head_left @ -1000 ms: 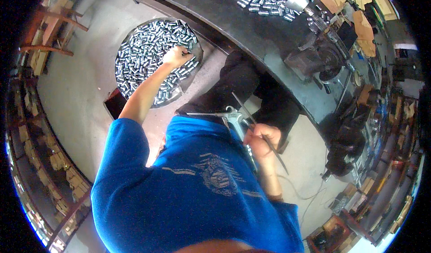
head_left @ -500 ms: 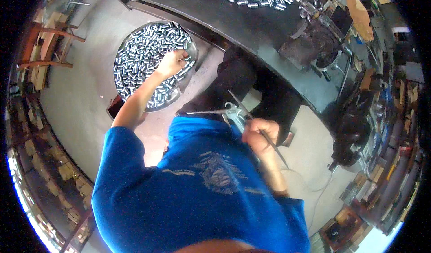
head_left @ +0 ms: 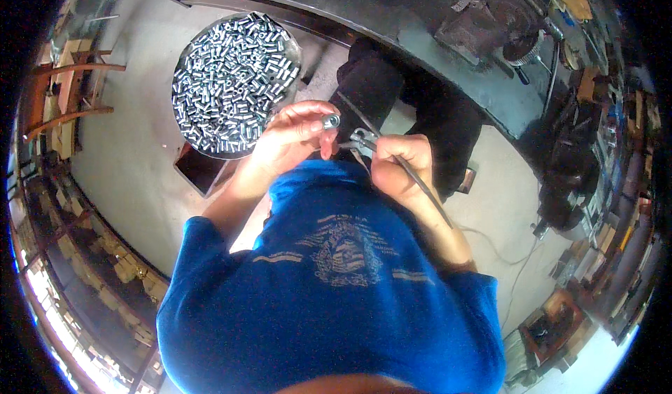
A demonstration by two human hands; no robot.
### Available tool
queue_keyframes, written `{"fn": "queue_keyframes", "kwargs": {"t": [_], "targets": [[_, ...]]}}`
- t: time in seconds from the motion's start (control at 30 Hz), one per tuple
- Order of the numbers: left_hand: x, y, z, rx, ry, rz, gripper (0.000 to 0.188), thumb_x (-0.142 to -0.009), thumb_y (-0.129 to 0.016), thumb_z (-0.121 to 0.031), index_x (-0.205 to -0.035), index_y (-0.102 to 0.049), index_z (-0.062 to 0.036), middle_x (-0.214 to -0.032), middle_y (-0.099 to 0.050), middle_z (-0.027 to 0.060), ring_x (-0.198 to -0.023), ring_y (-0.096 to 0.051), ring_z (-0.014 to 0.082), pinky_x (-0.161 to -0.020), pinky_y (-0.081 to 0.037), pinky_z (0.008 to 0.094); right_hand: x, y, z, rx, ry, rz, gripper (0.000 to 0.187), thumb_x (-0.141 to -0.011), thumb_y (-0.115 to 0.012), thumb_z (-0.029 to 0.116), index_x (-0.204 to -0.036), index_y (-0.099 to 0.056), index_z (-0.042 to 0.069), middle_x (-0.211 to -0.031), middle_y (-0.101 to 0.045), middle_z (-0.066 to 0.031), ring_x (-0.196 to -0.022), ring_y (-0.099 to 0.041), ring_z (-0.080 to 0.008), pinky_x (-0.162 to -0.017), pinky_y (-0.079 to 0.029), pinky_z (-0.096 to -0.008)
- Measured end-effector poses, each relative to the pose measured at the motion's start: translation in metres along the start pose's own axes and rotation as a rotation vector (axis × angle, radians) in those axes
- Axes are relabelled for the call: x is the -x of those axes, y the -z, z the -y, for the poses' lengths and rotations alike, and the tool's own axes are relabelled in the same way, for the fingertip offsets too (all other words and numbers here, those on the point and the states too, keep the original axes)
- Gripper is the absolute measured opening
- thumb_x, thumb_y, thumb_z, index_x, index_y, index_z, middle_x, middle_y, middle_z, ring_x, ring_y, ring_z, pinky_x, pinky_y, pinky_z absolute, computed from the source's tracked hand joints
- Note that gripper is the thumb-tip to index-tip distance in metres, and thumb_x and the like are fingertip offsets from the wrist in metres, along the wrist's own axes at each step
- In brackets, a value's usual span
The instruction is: The person repeatedly picks up small cylindrical metal parts from a rotating drum and uses a pair of pliers to manipulate them before placing them on a workbench. The task involves continuous handling of individual metal pieces in a repetitive cycle.
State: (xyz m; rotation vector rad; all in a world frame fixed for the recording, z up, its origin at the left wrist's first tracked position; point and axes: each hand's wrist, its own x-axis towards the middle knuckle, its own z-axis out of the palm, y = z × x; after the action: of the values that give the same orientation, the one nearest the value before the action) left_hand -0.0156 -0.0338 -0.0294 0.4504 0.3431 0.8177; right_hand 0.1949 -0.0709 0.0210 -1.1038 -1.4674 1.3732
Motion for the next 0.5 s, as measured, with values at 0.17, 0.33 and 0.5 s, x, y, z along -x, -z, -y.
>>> {"fn": "queue_keyframes", "kwargs": {"t": [0.17,0.33,0.5], "targets": [[-0.007,-0.006,0.007,0.08,0.078,-0.063,0.027,-0.087,-0.053,-0.025,-0.096,-0.053,-0.0004,-0.066,-0.05,0.0053,-0.048,-0.048,0.0163,-0.053,-0.041,0.0307,-0.002,0.002,0.0,-0.014,-0.001,0.009,0.034,-0.065,-0.061,0.013,-0.056,-0.03,0.004,-0.051,-0.025,-0.0027,-0.047,-0.025,-0.0105,-0.042,-0.021,-0.0301],[-0.008,-0.013,0.007,0.055,0.109,-0.151,0.03,-0.089,-0.052,-0.025,-0.09,-0.058,0.0036,-0.055,-0.052,0.0077,-0.043,-0.051,0.0197,-0.051,-0.044,0.0325,-0.006,0.001,-0.001,-0.004,0.03,0.022,0.037,-0.068,-0.063,0.018,-0.056,-0.03,0.005,-0.052,-0.025,-0.0022,-0.048,-0.025,-0.0106,-0.042,-0.02,-0.0301],[-0.007,-0.031,-0.002,-0.419,0.112,-0.321,0.031,-0.089,-0.053,-0.026,-0.084,-0.059,0.0032,-0.053,-0.055,0.0092,-0.046,-0.054,0.0179,-0.048,-0.044,0.0281,-0.009,0.0,-0.006,0.11,0.116,0.083,0.035,-0.068,-0.063,0.021,-0.055,-0.035,0.005,-0.049,-0.032,-0.0079,-0.043,-0.036,-0.0207,-0.042,-0.027,-0.0335]]}}
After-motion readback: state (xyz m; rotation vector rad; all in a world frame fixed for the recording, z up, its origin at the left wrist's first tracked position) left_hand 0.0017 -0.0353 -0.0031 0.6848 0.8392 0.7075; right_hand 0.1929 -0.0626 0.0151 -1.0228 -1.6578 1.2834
